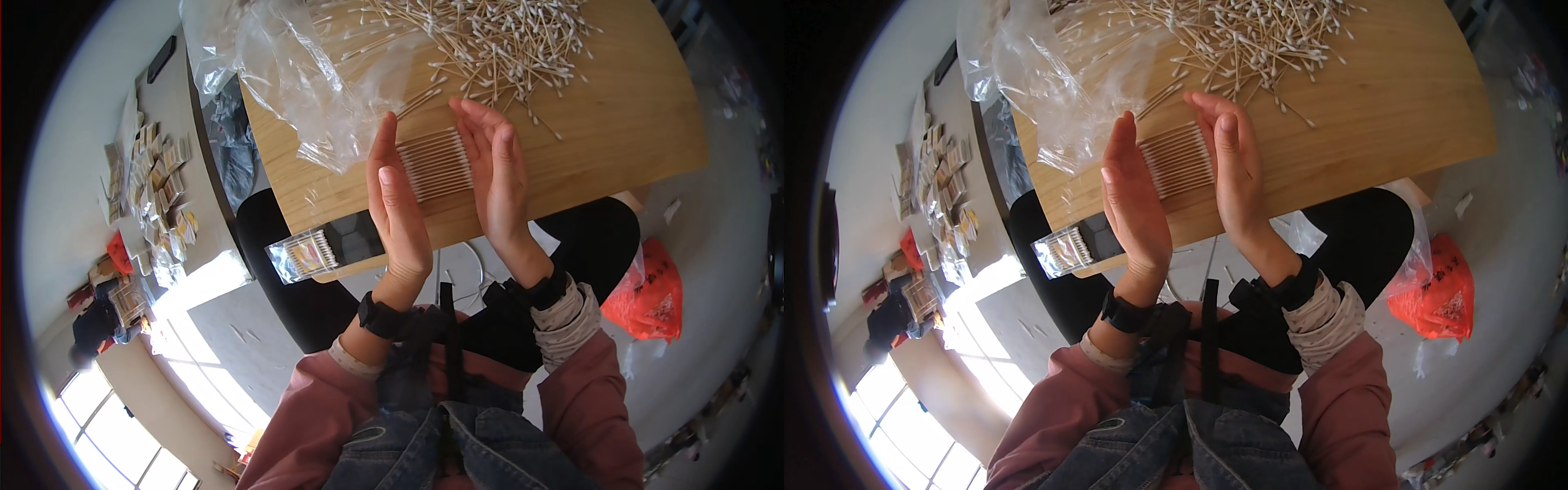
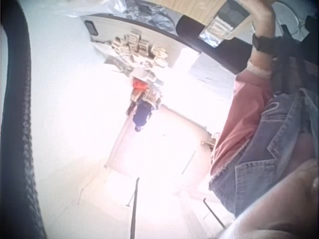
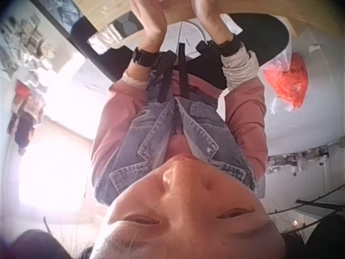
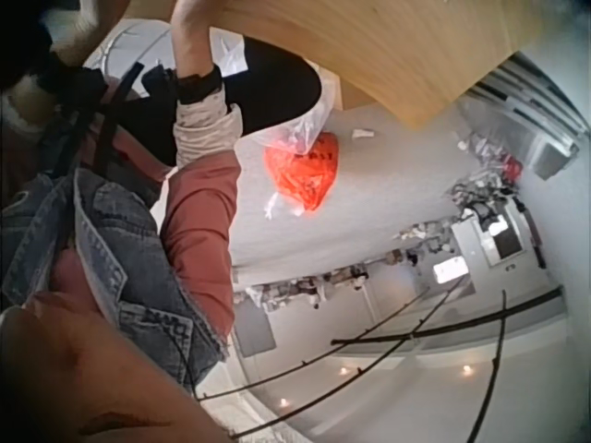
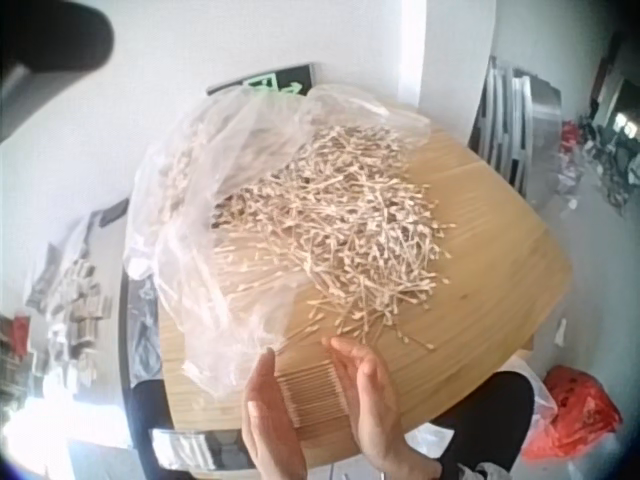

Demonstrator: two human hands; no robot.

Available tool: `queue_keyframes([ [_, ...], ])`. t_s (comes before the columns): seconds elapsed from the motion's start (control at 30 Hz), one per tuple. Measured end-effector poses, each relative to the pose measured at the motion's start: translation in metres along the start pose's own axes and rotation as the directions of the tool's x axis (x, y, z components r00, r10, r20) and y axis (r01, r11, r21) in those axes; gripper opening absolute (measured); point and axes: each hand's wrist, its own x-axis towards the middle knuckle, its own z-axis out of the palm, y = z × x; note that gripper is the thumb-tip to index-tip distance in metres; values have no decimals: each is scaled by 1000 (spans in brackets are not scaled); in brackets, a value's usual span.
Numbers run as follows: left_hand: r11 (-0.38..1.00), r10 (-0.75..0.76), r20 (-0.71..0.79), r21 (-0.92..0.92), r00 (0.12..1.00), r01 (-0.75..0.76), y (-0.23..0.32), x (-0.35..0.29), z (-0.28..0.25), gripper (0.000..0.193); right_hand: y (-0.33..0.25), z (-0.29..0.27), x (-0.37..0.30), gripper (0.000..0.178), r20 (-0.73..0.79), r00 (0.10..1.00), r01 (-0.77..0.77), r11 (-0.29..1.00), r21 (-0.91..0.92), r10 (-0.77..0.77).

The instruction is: Counting and placing cotton swabs into plastic bags for packaging.

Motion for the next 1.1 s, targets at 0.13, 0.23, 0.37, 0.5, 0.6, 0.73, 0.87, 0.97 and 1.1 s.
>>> queue_keyframes([
  [0.13,994,76,43,78,996,-80,22,-3,-13,67,-14,-12,11,53,-32,996,82,995,56,-80],
  [0.23,267,56,511,820,858,-506,26,-6,-22,91,-29,-33,14,37,-58,991,118,992,-47,-121],
  [0.37,-15,-131,584,807,801,-591,13,-6,-25,111,-36,-49,13,17,23,991,133,956,-260,-132],
  [0.5,-1,-149,578,811,802,-585,9,-5,-27,110,-40,-58,7,20,221,968,225,809,-543,-120],
  [0.6,-1,-146,581,809,800,-588,6,-5,-26,110,-36,-69,2,18,348,937,273,699,-661,-37],
  [0.73,9,-137,579,812,804,-584,7,-6,-26,109,-35,-70,4,19,469,877,441,567,-695,-107],
  [0.87,10,-118,580,812,806,-583,8,-6,-26,105,-32,-66,4,19,499,853,498,519,-695,-151],
  [0.97,19,-121,573,818,811,-575,8,-6,-25,105,-31,-66,6,19,518,841,521,490,-699,-155],
  [1.1,21,-116,570,820,813,-572,6,-6,-27,105,-31,-66,8,19,548,824,545,468,-695,-146],
])
